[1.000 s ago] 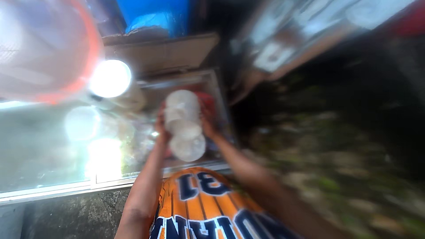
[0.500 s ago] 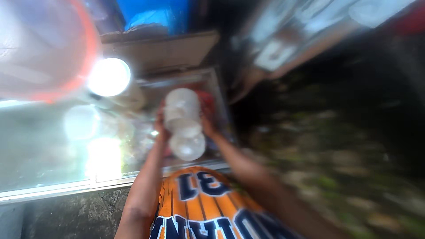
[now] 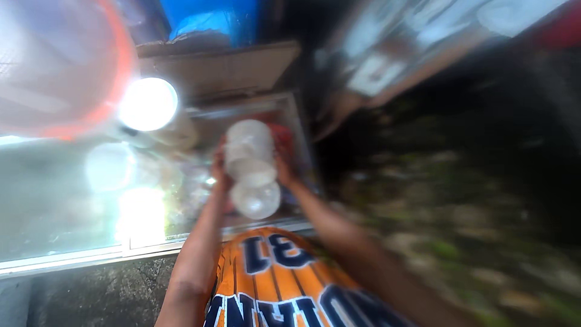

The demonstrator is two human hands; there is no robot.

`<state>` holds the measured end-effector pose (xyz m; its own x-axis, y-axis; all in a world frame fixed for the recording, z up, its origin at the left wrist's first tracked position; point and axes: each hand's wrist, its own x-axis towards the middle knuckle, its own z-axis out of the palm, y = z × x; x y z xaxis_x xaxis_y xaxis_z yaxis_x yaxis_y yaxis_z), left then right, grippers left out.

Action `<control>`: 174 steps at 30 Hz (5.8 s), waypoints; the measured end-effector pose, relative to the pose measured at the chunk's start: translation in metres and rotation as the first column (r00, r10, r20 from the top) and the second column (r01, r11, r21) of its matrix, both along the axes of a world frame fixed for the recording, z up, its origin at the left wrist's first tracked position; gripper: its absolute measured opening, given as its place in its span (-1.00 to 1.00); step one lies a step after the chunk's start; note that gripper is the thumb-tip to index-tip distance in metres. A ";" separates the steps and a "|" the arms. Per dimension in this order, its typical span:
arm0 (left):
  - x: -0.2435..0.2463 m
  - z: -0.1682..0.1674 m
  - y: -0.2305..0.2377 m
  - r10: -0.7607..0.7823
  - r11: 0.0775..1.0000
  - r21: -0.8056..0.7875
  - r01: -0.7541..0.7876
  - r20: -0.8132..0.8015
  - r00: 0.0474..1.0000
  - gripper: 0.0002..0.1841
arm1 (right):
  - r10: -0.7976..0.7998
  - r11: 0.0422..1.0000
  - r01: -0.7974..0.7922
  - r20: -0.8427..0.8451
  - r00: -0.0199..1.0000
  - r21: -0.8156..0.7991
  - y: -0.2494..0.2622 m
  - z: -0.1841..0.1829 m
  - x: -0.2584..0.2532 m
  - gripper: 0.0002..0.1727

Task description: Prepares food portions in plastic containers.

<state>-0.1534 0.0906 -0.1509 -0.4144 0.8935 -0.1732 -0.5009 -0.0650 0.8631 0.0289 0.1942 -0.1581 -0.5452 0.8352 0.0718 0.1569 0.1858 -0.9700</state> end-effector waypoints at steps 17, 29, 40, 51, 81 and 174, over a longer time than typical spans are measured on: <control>-0.021 -0.025 0.057 -0.197 0.817 -0.556 0.150 -0.025 0.980 -0.32 | -0.063 0.603 0.251 0.268 0.961 -0.757 0.044 -0.013 -0.020 -0.35; -0.028 0.002 0.070 -0.168 0.760 -0.645 -0.087 -0.324 0.931 -0.60 | -0.079 0.689 0.340 0.400 0.913 -0.640 0.062 -0.003 -0.015 -0.47; -0.044 -0.003 -0.012 -0.436 0.702 -0.684 0.199 -0.191 0.879 -0.48 | 0.149 0.775 0.187 0.462 0.874 -0.604 0.034 0.000 0.039 -0.43; 0.002 0.018 -0.070 -0.517 0.726 -0.687 0.037 -0.509 0.688 -0.71 | 0.170 0.875 0.177 0.629 0.758 -0.450 -0.050 0.038 0.050 -0.65; 0.063 0.060 -0.079 -0.467 0.884 -0.330 0.332 -0.572 0.675 -0.18 | -0.123 0.676 0.138 0.074 0.990 -0.724 -0.082 0.091 0.035 -0.75; -0.027 0.096 0.035 0.081 0.996 0.083 -0.039 -0.592 0.802 -0.83 | -0.225 0.857 0.224 0.052 0.973 -0.464 0.032 0.098 -0.009 -0.86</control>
